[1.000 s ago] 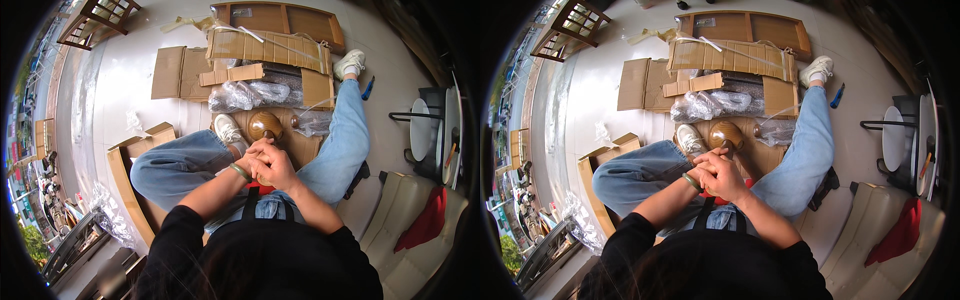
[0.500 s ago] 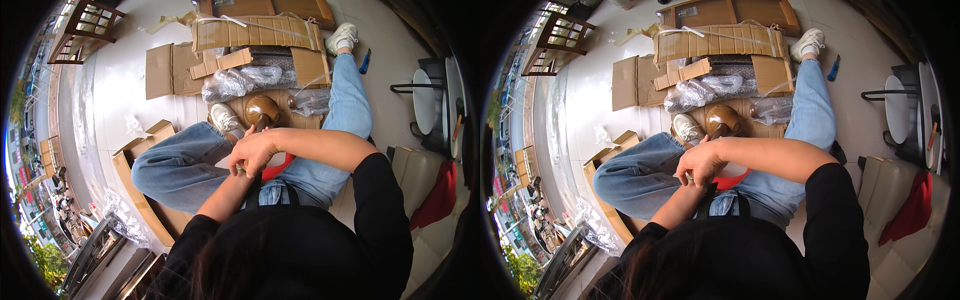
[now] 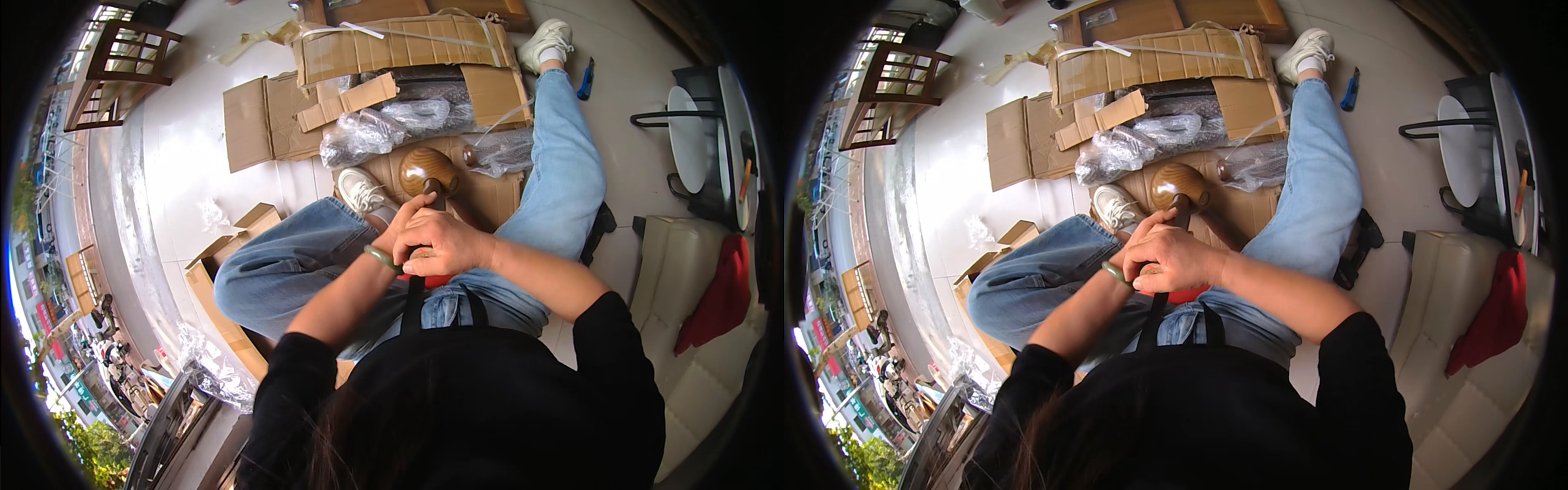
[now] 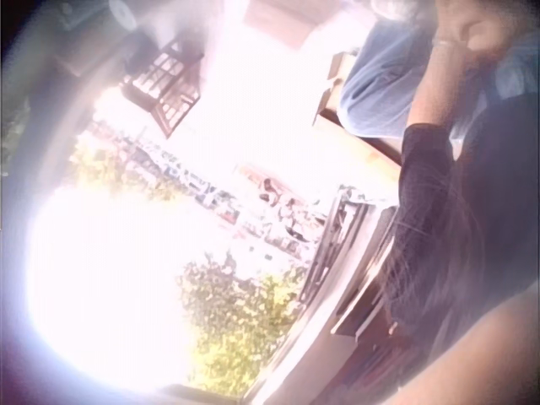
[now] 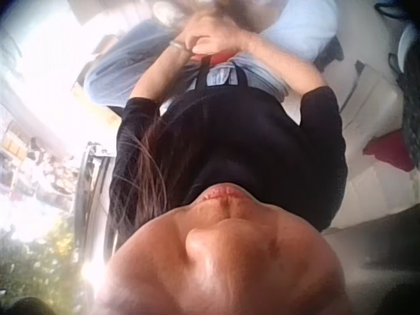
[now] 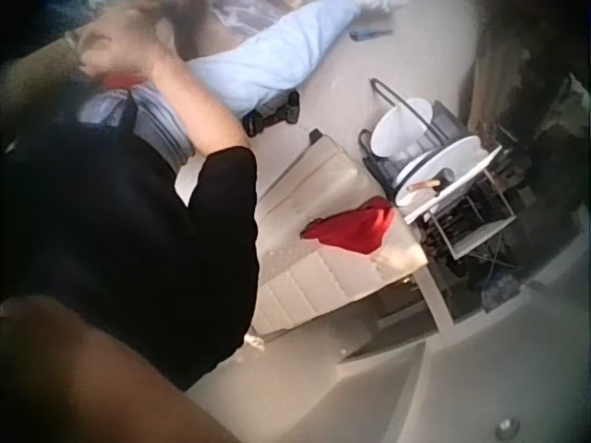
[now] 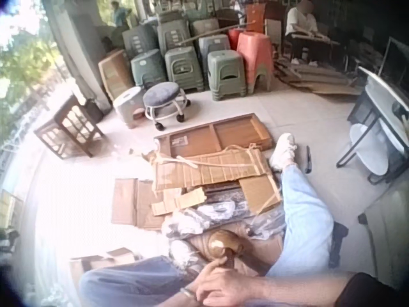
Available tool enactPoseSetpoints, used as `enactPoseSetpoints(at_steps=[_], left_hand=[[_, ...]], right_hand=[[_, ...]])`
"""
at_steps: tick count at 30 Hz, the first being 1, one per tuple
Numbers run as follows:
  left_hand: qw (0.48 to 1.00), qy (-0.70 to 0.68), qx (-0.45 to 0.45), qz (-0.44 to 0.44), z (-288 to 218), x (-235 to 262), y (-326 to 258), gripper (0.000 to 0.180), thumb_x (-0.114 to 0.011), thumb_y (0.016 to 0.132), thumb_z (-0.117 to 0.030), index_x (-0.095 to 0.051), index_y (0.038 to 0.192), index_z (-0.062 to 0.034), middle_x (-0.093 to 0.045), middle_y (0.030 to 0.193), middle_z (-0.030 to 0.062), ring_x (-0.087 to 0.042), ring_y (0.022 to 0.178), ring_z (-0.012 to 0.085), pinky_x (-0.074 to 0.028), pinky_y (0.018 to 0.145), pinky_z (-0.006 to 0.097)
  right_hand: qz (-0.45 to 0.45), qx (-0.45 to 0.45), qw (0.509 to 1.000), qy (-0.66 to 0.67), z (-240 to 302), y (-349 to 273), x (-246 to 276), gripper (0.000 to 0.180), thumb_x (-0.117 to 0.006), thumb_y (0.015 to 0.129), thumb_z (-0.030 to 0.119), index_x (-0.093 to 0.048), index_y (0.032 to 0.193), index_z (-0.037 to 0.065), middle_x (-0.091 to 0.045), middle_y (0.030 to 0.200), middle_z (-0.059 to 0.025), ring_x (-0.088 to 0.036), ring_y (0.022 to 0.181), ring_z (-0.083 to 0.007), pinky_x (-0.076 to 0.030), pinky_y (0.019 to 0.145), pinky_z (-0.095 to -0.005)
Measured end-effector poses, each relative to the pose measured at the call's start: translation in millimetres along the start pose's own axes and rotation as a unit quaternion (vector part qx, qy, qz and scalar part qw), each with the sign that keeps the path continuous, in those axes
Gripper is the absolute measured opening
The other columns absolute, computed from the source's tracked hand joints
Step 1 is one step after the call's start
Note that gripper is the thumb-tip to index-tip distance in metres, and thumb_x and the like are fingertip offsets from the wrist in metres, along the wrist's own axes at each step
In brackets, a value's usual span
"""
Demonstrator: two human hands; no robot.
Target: The person sits on the floor and assembles a wooden table leg by inserting and tightening a cylindrical wooden piece into a rounded base. The person repeatedly aligns and twists the components by hand to secure the joint.
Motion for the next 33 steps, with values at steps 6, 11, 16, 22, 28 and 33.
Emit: enactPoseSetpoints(at_steps=[6, 11, 16, 22, 28, 33], left_hand=[[0.906, -0.377, -0.068, 0.178, 56.5, 20.7, 35.0, 0.028, -0.053, 0.098, -0.032, -0.057, 0.084, -0.0074, -0.062, 0.074, 0.0091, -0.059, 0.068, 0.0218, -0.049, 0.065, 0.036], [0.932, -0.303, 0.017, 0.2, 33.9, 27.5, 15.5, 0.025, -0.052, 0.098, -0.028, -0.057, 0.091, -0.0049, -0.063, 0.079, 0.0098, -0.061, 0.073, 0.0221, -0.051, 0.069, 0.035], [0.977, 0.077, 0.093, 0.176, 0.9, 16.7, 21.2, 0.022, -0.052, 0.099, -0.024, -0.057, 0.098, -0.0025, -0.064, 0.083, 0.0106, -0.063, 0.077, 0.0224, -0.052, 0.073, 0.034], [0.766, 0.435, -0.323, 0.347, 7.0, 53.9, 44.8, 0.049, -0.052, 0.1, -0.011, -0.035, 0.145, -0.0023, -0.058, 0.12, 0.0123, -0.059, 0.11, 0.0173, -0.048, 0.097, 0.031], [0.851, -0.461, -0.065, 0.243, 83.9, 21.3, 60.5, 0.065, -0.055, 0.095, -0.039, -0.031, 0.142, -0.0006, -0.058, 0.114, 0.0268, -0.068, 0.093, 0.0342, -0.059, 0.087, 0.041], [0.849, -0.467, -0.139, 0.206, 84.2, 1.1, 49.3, 0.054, -0.052, 0.095, -0.044, -0.047, 0.128, -0.0013, -0.061, 0.107, 0.0191, -0.065, 0.095, 0.0288, -0.056, 0.084, 0.038]], right_hand=[[0.482, -0.132, 0.866, 0.017, -3.7, 57.0, 3.1, 0.026, -0.066, 0.073, 0.019, -0.073, 0.093, 0.005, -0.073, 0.084, -0.0112, -0.069, 0.081, -0.0269, -0.052, 0.073, -0.0392], [0.297, -0.144, 0.944, -0.018, 2.3, 37.4, -2.8, 0.032, -0.063, 0.076, 0.013, -0.068, 0.107, 0.008, -0.07, 0.079, -0.0111, -0.069, 0.08, -0.0288, -0.051, 0.072, -0.0408], [-0.267, -0.056, 0.962, 0.012, 12.2, -7.2, -37.4, 0.01, -0.064, 0.081, 0.009, -0.066, 0.091, 0.007, -0.068, 0.073, -0.0048, -0.057, 0.07, -0.0214, -0.044, 0.075, -0.0337], [-0.14, -0.046, 0.988, -0.045, 7.2, -6.1, -23.7, 0.013, -0.071, 0.076, 0.014, -0.065, 0.086, 0.008, -0.066, 0.075, -0.0047, -0.063, 0.078, -0.0239, -0.044, 0.08, -0.0344], [0.281, -0.043, 0.959, 0.019, -13.0, 24.1, -5.3, 0.027, -0.07, 0.071, 0.017, -0.068, 0.095, 0.005, -0.072, 0.084, -0.0113, -0.069, 0.082, -0.0309, -0.052, 0.08, -0.0388], [0.298, 0.015, 0.949, -0.1, 0.6, 34.0, -7.8, 0.024, -0.068, 0.069, 0.015, -0.069, 0.089, 0.003, -0.071, 0.079, -0.0133, -0.07, 0.077, -0.0318, -0.053, 0.077, -0.0413]])
Point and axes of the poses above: each hand's wrist, its own y-axis towards the middle knuckle, its own x-axis out of the back of the hand, z = x × y, the point moved 1 cm from there along y, towards the middle knuckle
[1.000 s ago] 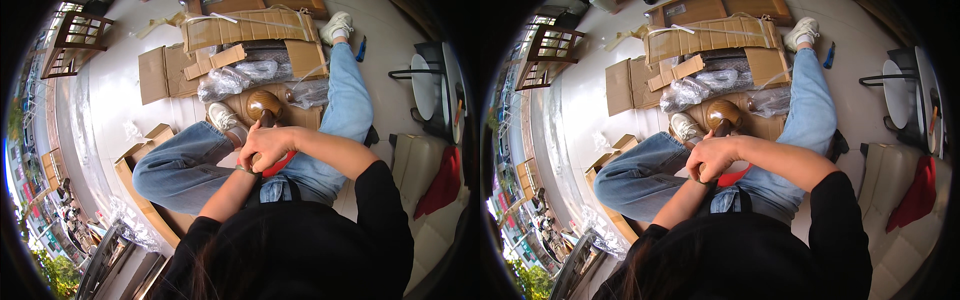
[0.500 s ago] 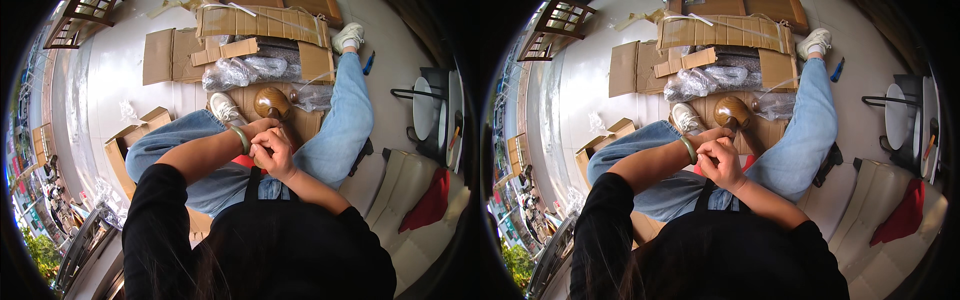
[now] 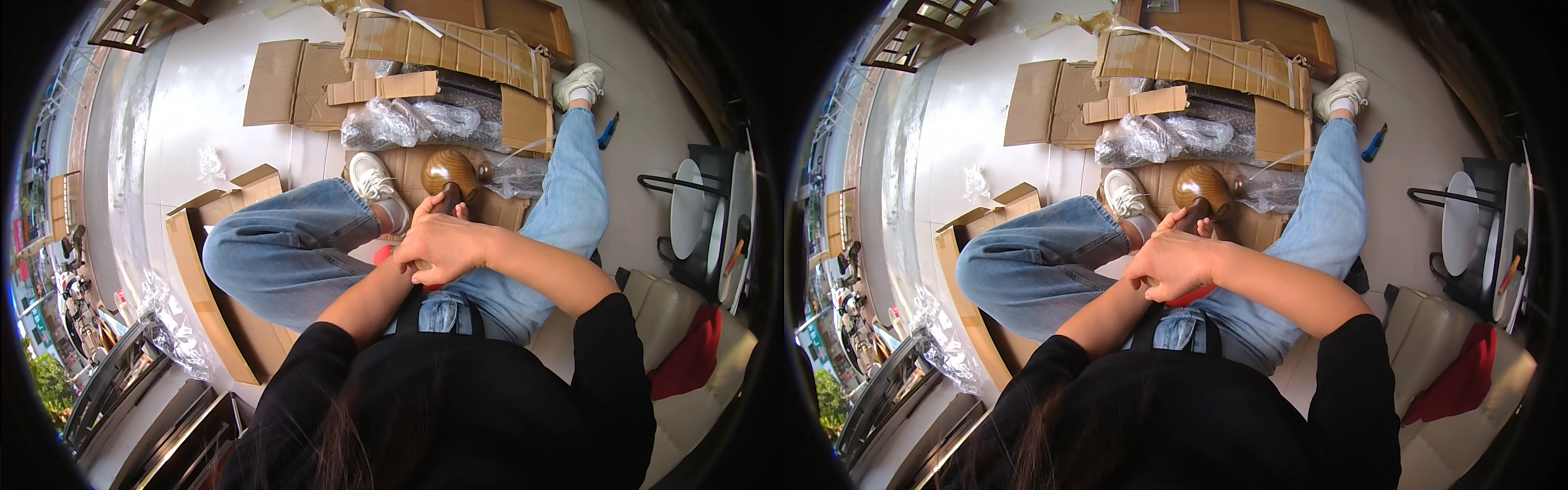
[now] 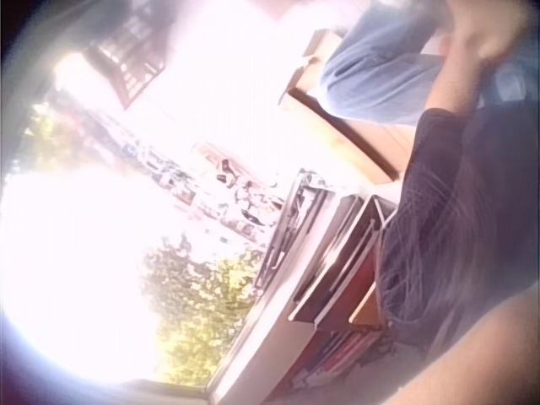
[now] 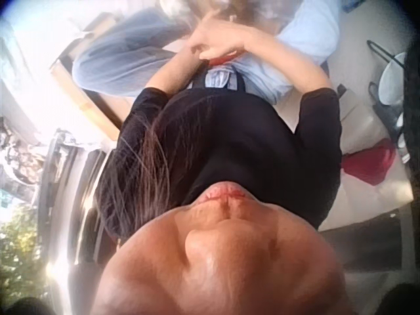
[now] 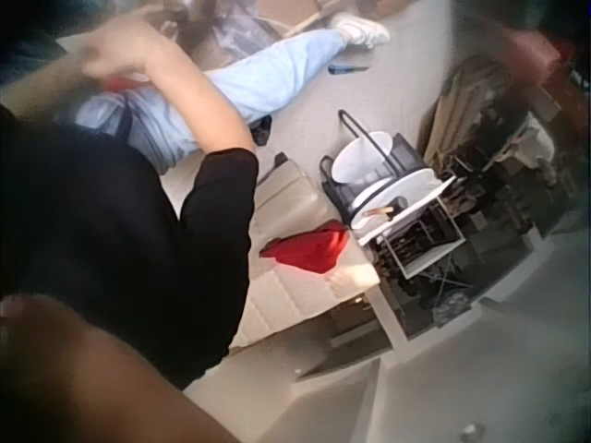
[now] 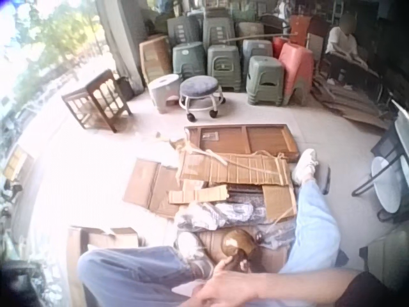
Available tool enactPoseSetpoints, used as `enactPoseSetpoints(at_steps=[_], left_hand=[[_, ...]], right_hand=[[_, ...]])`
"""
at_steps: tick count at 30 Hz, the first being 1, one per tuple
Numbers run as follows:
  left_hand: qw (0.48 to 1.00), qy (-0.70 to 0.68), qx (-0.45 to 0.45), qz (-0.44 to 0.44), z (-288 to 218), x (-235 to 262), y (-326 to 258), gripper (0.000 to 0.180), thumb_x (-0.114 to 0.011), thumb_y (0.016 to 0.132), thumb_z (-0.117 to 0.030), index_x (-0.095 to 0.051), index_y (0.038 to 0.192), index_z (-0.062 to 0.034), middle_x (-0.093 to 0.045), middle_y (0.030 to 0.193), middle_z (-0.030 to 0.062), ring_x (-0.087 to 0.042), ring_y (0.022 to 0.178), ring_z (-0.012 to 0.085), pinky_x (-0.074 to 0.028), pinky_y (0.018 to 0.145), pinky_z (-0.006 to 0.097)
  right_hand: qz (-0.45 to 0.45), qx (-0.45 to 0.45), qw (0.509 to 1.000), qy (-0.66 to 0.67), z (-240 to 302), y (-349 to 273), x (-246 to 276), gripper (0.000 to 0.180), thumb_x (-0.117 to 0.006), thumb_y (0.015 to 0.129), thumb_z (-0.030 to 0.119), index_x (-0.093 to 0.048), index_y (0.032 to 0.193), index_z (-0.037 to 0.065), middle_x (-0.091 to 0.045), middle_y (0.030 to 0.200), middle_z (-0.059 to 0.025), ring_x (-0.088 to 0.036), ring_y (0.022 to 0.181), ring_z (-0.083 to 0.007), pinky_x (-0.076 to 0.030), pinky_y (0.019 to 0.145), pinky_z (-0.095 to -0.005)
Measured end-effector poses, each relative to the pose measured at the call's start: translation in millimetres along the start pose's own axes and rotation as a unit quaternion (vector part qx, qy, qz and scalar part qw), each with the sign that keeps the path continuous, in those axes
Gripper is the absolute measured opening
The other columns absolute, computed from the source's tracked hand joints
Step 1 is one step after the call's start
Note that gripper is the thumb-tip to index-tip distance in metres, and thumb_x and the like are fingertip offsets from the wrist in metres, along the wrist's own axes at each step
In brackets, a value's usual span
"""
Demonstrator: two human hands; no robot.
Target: The person sits on the floor and assembles a wooden table leg by inserting and tightening a cylindrical wooden piece into a rounded base. The person repeatedly aligns and twists the components by hand to secure the joint.
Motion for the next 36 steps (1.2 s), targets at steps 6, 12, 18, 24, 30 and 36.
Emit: enactPoseSetpoints(at_steps=[6, 12, 18, 24, 30, 36], left_hand=[[0.988, 0.092, 0.107, -0.068, -13.8, -17.3, 2.3, 0.039, -0.047, 0.097, -0.041, -0.064, 0.101, -0.006, -0.067, 0.093, 0.0125, -0.064, 0.093, 0.0283, -0.053, 0.084, 0.042], [0.976, 0.032, 0.191, -0.099, -34.3, -23.9, 13.6, 0.043, -0.06, 0.09, -0.044, -0.063, 0.091, -0.0007, -0.067, 0.09, 0.013, -0.063, 0.088, 0.0304, -0.05, 0.088, 0.042], [0.937, 0.189, 0.219, -0.195, -47.0, -42.5, 46.7, 0.031, -0.051, 0.095, -0.035, -0.059, 0.088, -0.0056, -0.065, 0.083, 0.0134, -0.062, 0.074, 0.0318, -0.054, 0.072, 0.048], [0.848, 0.315, 0.353, -0.238, -45.9, -72.7, 68.3, 0.029, -0.049, 0.093, -0.031, -0.057, 0.083, -0.0059, -0.064, 0.075, 0.0133, -0.06, 0.067, 0.0335, -0.053, 0.068, 0.049], [0.959, 0.057, 0.212, -0.177, -32.0, -50.1, 35.5, 0.037, -0.057, 0.092, -0.038, -0.061, 0.093, -0.0016, -0.066, 0.079, 0.0131, -0.065, 0.076, 0.0336, -0.055, 0.077, 0.048], [0.992, 0.007, 0.09, -0.087, -34.2, -30.7, 22.8, 0.044, -0.068, 0.084, -0.036, -0.054, 0.104, 0.0009, -0.063, 0.088, 0.0141, -0.063, 0.081, 0.0255, -0.055, 0.077, 0.038]], right_hand=[[-0.068, -0.059, 0.981, -0.174, 39.9, -33.3, 16.5, 0.028, -0.074, 0.065, 0.013, -0.065, 0.09, 0.004, -0.058, 0.087, -0.0092, -0.061, 0.095, -0.0303, -0.049, 0.081, -0.0438], [-0.047, -0.223, 0.935, -0.273, 44.2, -28.1, 14.8, 0.039, -0.071, 0.069, 0.006, -0.059, 0.106, 0.004, -0.06, 0.095, -0.0154, -0.064, 0.089, -0.0362, -0.056, 0.075, -0.0441], [-0.289, -0.337, 0.871, -0.211, 43.8, -27.9, -1.1, 0.041, -0.074, 0.069, 0.01, -0.062, 0.108, 0.006, -0.065, 0.112, -0.0185, -0.068, 0.088, -0.0376, -0.056, 0.078, -0.0433], [-0.473, -0.396, 0.774, -0.143, 43.6, -26.5, -14.9, 0.045, -0.078, 0.067, 0.014, -0.064, 0.109, 0.007, -0.068, 0.106, -0.014, -0.068, 0.094, -0.035, -0.055, 0.077, -0.0402], [-0.239, -0.239, 0.925, -0.17, 35.2, -44.2, 18.8, 0.042, -0.077, 0.067, 0.012, -0.063, 0.107, 0.011, -0.066, 0.108, -0.0095, -0.068, 0.082, -0.0346, -0.056, 0.069, -0.0413], [-0.004, 0.005, 0.965, -0.261, 10.2, -20.4, 41.9, 0.043, -0.076, 0.066, 0.017, -0.065, 0.108, 0.016, -0.065, 0.095, -0.0044, -0.065, 0.066, -0.0273, -0.054, 0.057, -0.0361]])
Point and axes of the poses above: each hand's wrist, its own y-axis towards the middle knuckle, its own x-axis out of the back of the hand, z = x × y, the point moved 1 cm from there along y, towards the middle knuckle
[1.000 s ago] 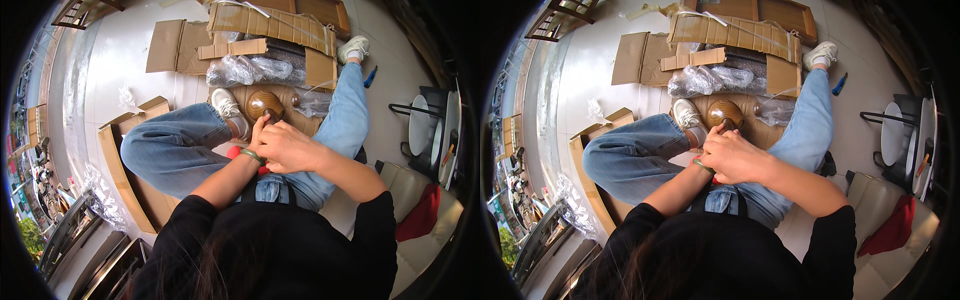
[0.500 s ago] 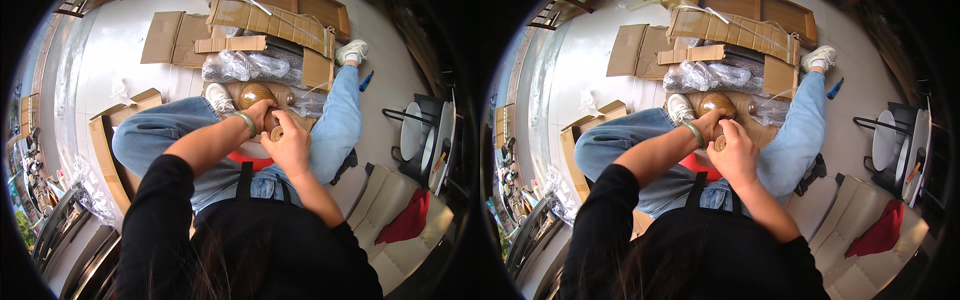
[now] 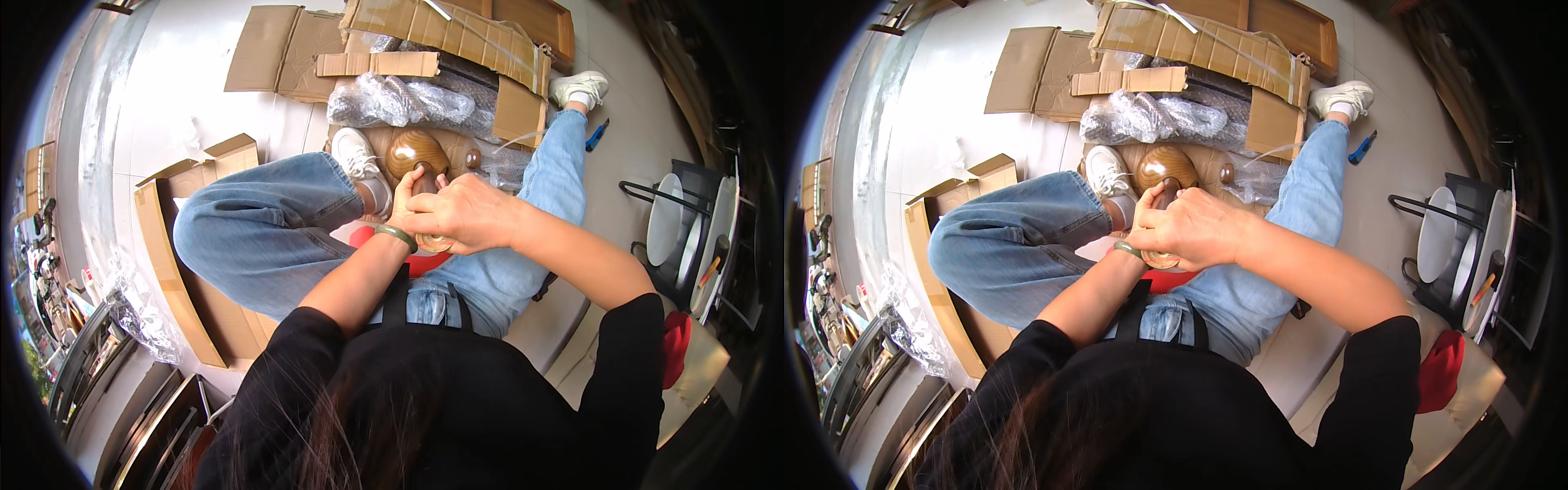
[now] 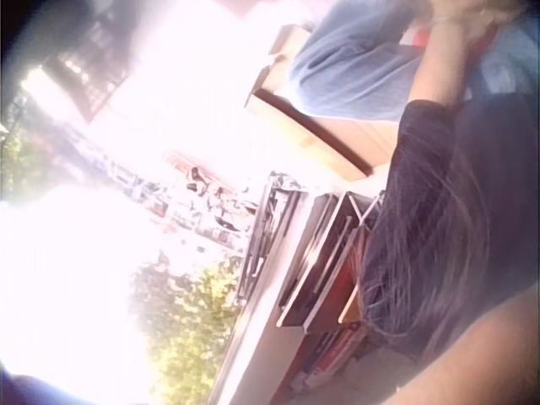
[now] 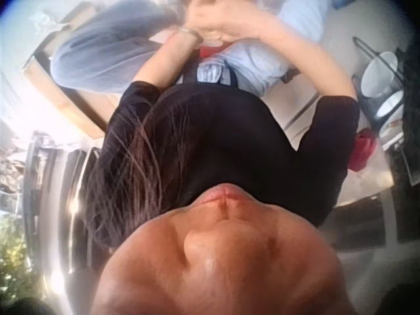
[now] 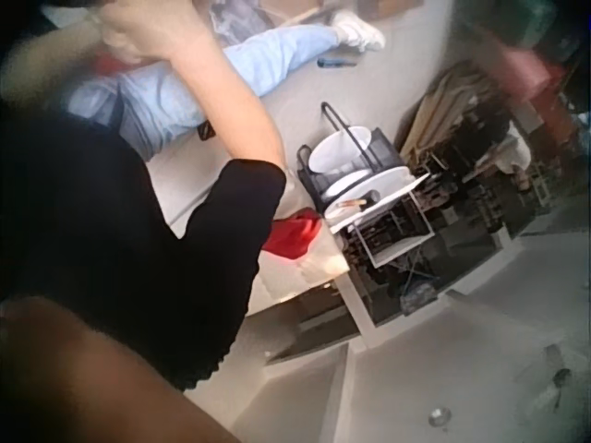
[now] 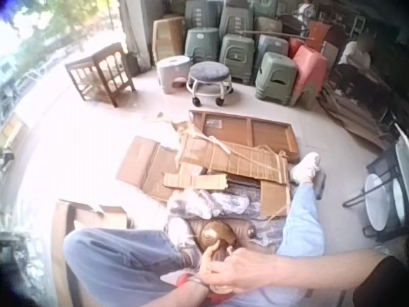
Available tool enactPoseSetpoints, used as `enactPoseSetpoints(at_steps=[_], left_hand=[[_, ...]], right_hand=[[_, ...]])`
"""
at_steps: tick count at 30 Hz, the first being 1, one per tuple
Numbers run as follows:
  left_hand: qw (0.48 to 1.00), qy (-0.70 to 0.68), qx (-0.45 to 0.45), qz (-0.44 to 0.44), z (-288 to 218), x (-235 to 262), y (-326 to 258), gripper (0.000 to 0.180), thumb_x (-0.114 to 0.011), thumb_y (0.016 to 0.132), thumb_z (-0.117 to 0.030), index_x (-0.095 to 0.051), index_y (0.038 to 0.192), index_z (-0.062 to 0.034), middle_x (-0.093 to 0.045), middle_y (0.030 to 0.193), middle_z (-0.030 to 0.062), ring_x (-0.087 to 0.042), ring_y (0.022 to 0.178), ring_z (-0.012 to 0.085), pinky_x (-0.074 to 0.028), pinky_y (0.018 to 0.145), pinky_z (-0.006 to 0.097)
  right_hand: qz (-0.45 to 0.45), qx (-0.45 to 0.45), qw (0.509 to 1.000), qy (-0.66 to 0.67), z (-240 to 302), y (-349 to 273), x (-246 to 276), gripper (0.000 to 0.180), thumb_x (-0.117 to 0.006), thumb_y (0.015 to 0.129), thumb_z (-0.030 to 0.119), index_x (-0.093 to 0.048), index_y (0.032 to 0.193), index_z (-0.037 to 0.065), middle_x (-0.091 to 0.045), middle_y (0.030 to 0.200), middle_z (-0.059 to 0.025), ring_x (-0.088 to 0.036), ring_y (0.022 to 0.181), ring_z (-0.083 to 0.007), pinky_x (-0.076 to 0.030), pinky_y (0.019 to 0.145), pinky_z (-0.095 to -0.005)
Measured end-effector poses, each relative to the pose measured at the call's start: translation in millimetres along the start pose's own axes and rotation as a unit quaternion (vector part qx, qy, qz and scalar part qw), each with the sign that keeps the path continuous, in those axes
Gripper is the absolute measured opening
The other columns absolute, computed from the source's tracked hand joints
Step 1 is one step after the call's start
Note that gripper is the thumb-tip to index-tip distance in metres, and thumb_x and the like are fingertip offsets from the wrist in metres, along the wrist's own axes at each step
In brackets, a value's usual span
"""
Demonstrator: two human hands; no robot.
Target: The person sits on the floor and assembles a wooden table leg by inserting and tightening a cylindrical wooden piece into a rounded base. The person repeatedly aligns and twists the components by hand to secure the joint.
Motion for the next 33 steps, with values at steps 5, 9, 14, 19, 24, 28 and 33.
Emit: enactPoseSetpoints(at_steps=[5, 9, 14, 19, 24, 28, 33], left_hand=[[0.973, 0.069, 0.17, -0.138, -29.8, -16.6, 5.0, 0.038, -0.062, 0.088, -0.033, -0.054, 0.095, 0.0027, -0.062, 0.08, 0.015, -0.062, 0.073, 0.0297, -0.055, 0.073, 0.041], [0.913, 0.258, 0.282, -0.146, -31.6, -32.6, 19.1, 0.031, -0.058, 0.09, -0.035, -0.057, 0.082, -0.0054, -0.061, 0.07, 0.0131, -0.058, 0.063, 0.0289, -0.05, 0.061, 0.043], [0.925, 0.272, 0.251, -0.085, -35.1, -34.1, 11.6, 0.031, -0.059, 0.091, -0.037, -0.058, 0.085, -0.0068, -0.063, 0.071, 0.0127, -0.06, 0.065, 0.0267, -0.052, 0.065, 0.04], [0.991, 0.124, 0.006, 0.051, -2.1, 0.9, -10.0, 0.04, -0.055, 0.094, -0.048, -0.06, 0.103, -0.009, -0.066, 0.098, 0.008, -0.065, 0.092, 0.0221, -0.051, 0.089, 0.04], [0.99, 0.05, -0.064, 0.113, 5.7, 14.3, -14.8, 0.046, -0.058, 0.091, -0.046, -0.06, 0.101, -0.0017, -0.063, 0.096, 0.0096, -0.064, 0.094, 0.0231, -0.051, 0.086, 0.036], [0.984, 0.03, 0.171, 0.035, -24.9, 0.9, -25.6, 0.042, -0.055, 0.096, -0.043, -0.057, 0.099, -0.0018, -0.064, 0.089, 0.0089, -0.065, 0.082, 0.0191, -0.053, 0.078, 0.036], [0.942, 0.172, 0.279, -0.069, -30.1, -33.7, -5.3, 0.043, -0.058, 0.096, -0.035, -0.051, 0.061, -0.0115, -0.06, 0.061, 0.0064, -0.056, 0.051, 0.02, -0.05, 0.051, 0.033]], right_hand=[[-0.298, -0.155, 0.942, -0.018, 24.2, -2.9, -36.2, 0.044, -0.082, 0.062, 0.018, -0.063, 0.101, 0.007, -0.069, 0.104, -0.009, -0.068, 0.07, -0.0265, -0.056, 0.063, -0.034], [-0.489, -0.344, 0.8, -0.043, 53.1, -0.7, -75.3, 0.048, -0.086, 0.064, 0.019, -0.061, 0.103, 0.007, -0.068, 0.11, -0.0103, -0.071, 0.084, -0.0273, -0.058, 0.069, -0.0355], [-0.406, -0.289, 0.866, 0.019, 46.7, -12.6, -57.8, 0.051, -0.086, 0.065, 0.013, -0.059, 0.107, 0.007, -0.069, 0.112, -0.0112, -0.07, 0.088, -0.031, -0.058, 0.074, -0.0369], [-0.049, -0.108, 0.985, 0.125, -1.8, -11.1, -17.1, 0.041, -0.078, 0.069, 0.019, -0.063, 0.107, 0.014, -0.067, 0.101, -0.0026, -0.067, 0.084, -0.0302, -0.054, 0.077, -0.0407], [-0.083, 0.093, 0.963, 0.241, -14.4, 23.7, -42.7, 0.034, -0.076, 0.064, 0.015, -0.063, 0.096, 0.011, -0.066, 0.09, -0.007, -0.063, 0.093, -0.0289, -0.047, 0.086, -0.0433], [-0.331, -0.071, 0.905, 0.259, 13.0, 11.6, -75.4, 0.034, -0.077, 0.066, 0.009, -0.061, 0.096, 0.009, -0.064, 0.093, -0.0075, -0.061, 0.096, -0.0291, -0.047, 0.09, -0.043], [-0.548, -0.236, 0.777, 0.2, 39.3, -2.6, -99.3, 0.05, -0.083, 0.062, 0.006, -0.059, 0.106, 0.009, -0.063, 0.108, -0.0099, -0.06, 0.105, -0.031, -0.044, 0.101, -0.0445]])
Point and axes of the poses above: each hand's wrist, its own y-axis towards the middle knuckle, its own x-axis out of the back of the hand, z = x × y, the point moved 1 cm from there along y, towards the middle knuckle
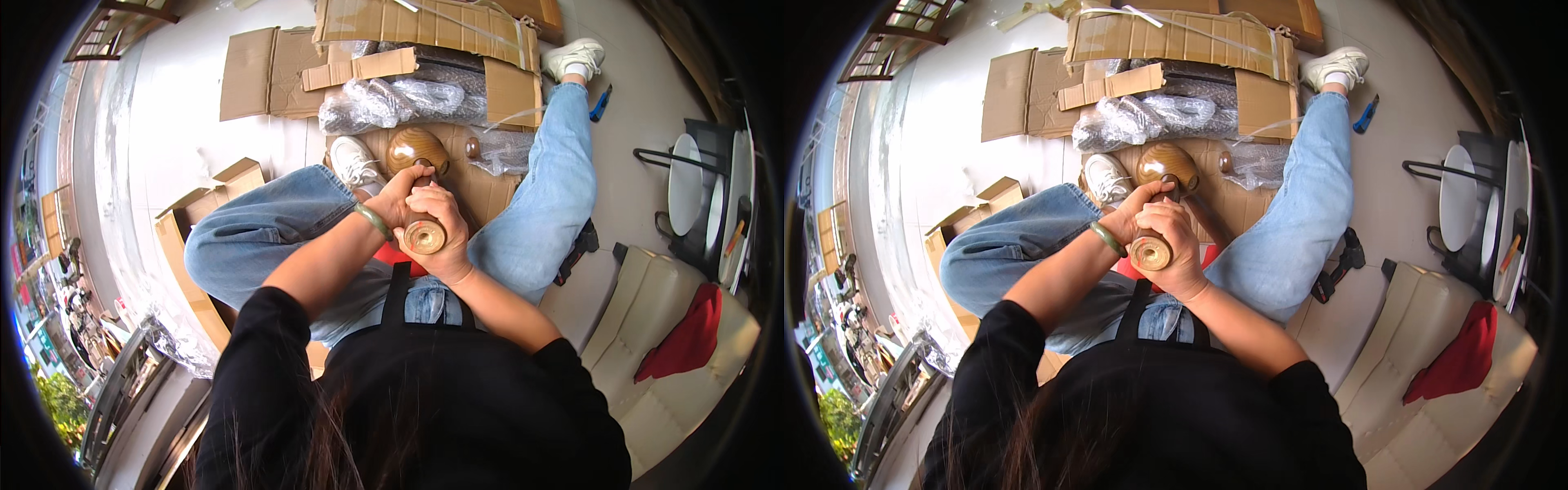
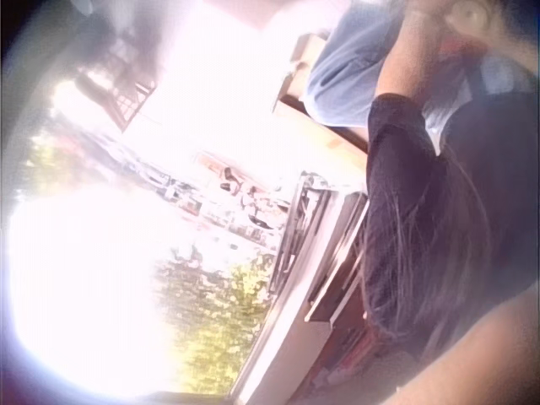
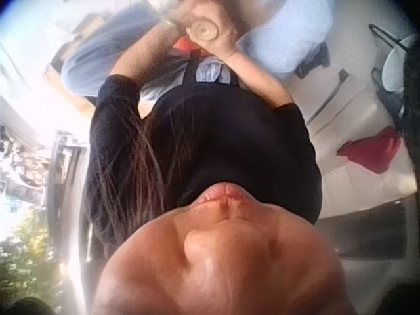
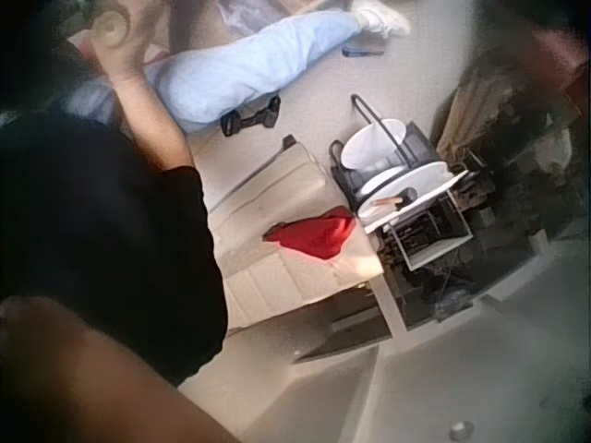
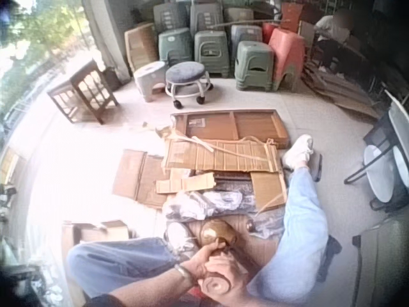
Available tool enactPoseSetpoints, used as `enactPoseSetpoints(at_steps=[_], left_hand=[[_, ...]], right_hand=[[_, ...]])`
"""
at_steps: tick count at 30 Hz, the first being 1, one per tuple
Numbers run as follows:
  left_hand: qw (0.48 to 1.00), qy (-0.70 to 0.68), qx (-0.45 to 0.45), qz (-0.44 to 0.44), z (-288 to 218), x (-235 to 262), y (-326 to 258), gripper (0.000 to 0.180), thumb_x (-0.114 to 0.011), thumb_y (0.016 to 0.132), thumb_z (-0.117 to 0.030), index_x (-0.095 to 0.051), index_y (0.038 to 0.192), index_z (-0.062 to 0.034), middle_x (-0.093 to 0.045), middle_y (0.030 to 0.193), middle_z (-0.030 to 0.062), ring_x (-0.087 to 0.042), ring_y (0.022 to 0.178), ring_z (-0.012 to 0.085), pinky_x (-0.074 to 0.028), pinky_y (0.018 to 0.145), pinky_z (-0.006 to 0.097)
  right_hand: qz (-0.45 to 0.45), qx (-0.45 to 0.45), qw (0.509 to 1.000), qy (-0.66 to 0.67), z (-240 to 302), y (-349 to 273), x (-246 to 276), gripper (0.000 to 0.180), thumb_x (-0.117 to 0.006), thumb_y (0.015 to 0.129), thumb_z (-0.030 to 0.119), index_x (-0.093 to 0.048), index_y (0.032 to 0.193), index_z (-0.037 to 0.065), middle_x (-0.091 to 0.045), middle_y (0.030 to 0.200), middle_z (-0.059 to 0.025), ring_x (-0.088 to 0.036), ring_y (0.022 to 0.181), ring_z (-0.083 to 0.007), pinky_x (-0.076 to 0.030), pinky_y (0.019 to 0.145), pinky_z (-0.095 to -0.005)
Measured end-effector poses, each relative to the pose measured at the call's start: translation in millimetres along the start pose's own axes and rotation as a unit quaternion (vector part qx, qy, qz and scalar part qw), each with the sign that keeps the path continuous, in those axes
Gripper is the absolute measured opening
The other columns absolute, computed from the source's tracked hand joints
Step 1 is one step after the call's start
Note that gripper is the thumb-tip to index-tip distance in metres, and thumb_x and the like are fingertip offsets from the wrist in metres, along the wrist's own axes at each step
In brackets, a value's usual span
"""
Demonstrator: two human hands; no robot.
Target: The person sits on the floor and assembles a wooden table leg by inserting and tightening a cylindrical wooden piece into a rounded base. The person repeatedly aligns and twists the components by hand to secure the joint.
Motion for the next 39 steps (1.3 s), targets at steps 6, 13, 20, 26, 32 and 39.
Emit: enactPoseSetpoints(at_steps=[6, 13, 20, 26, 32, 39], left_hand=[[0.995, 0.033, -0.078, -0.049, 7.0, -2.3, 3.0, 0.038, -0.053, 0.097, -0.041, -0.062, 0.084, -0.0063, -0.067, 0.08, 0.012, -0.065, 0.075, 0.027, -0.054, 0.074, 0.045], [0.973, -0.097, -0.197, 0.065, 44.4, 25.0, -1.3, 0.044, -0.055, 0.096, -0.045, -0.062, 0.088, -0.0023, -0.067, 0.082, 0.0119, -0.064, 0.082, 0.0245, -0.052, 0.078, 0.039], [0.999, -0.03, -0.004, 0.037, 11.2, 29.1, -8.1, 0.038, -0.058, 0.097, -0.037, -0.061, 0.097, 0.0011, -0.069, 0.085, 0.0142, -0.067, 0.078, 0.0241, -0.054, 0.075, 0.039], [0.996, 0.088, 0.02, 0.023, -12.6, 19.7, 8.8, 0.038, -0.059, 0.097, -0.038, -0.062, 0.094, -0.0005, -0.069, 0.081, 0.0127, -0.067, 0.074, 0.0234, -0.054, 0.07, 0.036], [0.701, 0.458, -0.481, -0.26, 68.9, -35.7, -73.6, 0.049, -0.065, 0.092, -0.021, -0.048, 0.133, -0.0001, -0.056, 0.121, 0.011, -0.055, 0.111, 0.0196, -0.05, 0.09, 0.032], [0.159, 0.792, -0.566, -0.164, 109.1, -100.8, -63.5, 0.069, -0.084, 0.069, -0.013, -0.051, 0.129, -0.0017, -0.056, 0.118, 0.0173, -0.057, 0.103, 0.0326, -0.049, 0.085, 0.042]], right_hand=[[0.271, 0.068, 0.959, 0.045, -13.8, 43.6, 36.1, 0.042, -0.082, 0.065, 0.009, -0.06, 0.101, 0.009, -0.063, 0.101, -0.0082, -0.06, 0.098, -0.0302, -0.048, 0.088, -0.0407], [0.589, 0.133, 0.792, 0.094, -23.2, 65.3, -4.0, 0.04, -0.075, 0.058, 0.013, -0.061, 0.095, 0.006, -0.064, 0.089, -0.0118, -0.064, 0.089, -0.0323, -0.046, 0.083, -0.0436], [0.135, 0.088, 0.986, 0.047, 2.4, 18.9, 6.7, 0.03, -0.077, 0.066, 0.009, -0.061, 0.092, 0.011, -0.062, 0.093, -0.0061, -0.059, 0.093, -0.0283, -0.044, 0.089, -0.039], [0.07, 0.088, 0.994, 0.018, -2.1, 15.1, 14.9, 0.039, -0.078, 0.064, 0.006, -0.058, 0.097, 0.012, -0.06, 0.095, -0.0052, -0.06, 0.093, -0.0275, -0.045, 0.087, -0.0381], [0.173, 0.038, 0.983, 0.044, -19.5, 35.6, 55.4, 0.042, -0.081, 0.068, 0.011, -0.055, 0.102, 0.01, -0.061, 0.098, -0.0065, -0.06, 0.092, -0.029, -0.048, 0.083, -0.0381], [0.297, 0.114, 0.948, 0.033, -46.6, 51.4, 60.1, 0.049, -0.081, 0.066, 0.015, -0.058, 0.108, 0.007, -0.064, 0.103, -0.0096, -0.061, 0.1, -0.0298, -0.048, 0.089, -0.0382]])
Point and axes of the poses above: each hand's wrist, its own y-axis towards the middle knuckle, its own x-axis out of the back of the hand, z = x × y, the point moved 1 cm from there along y, towards the middle knuckle
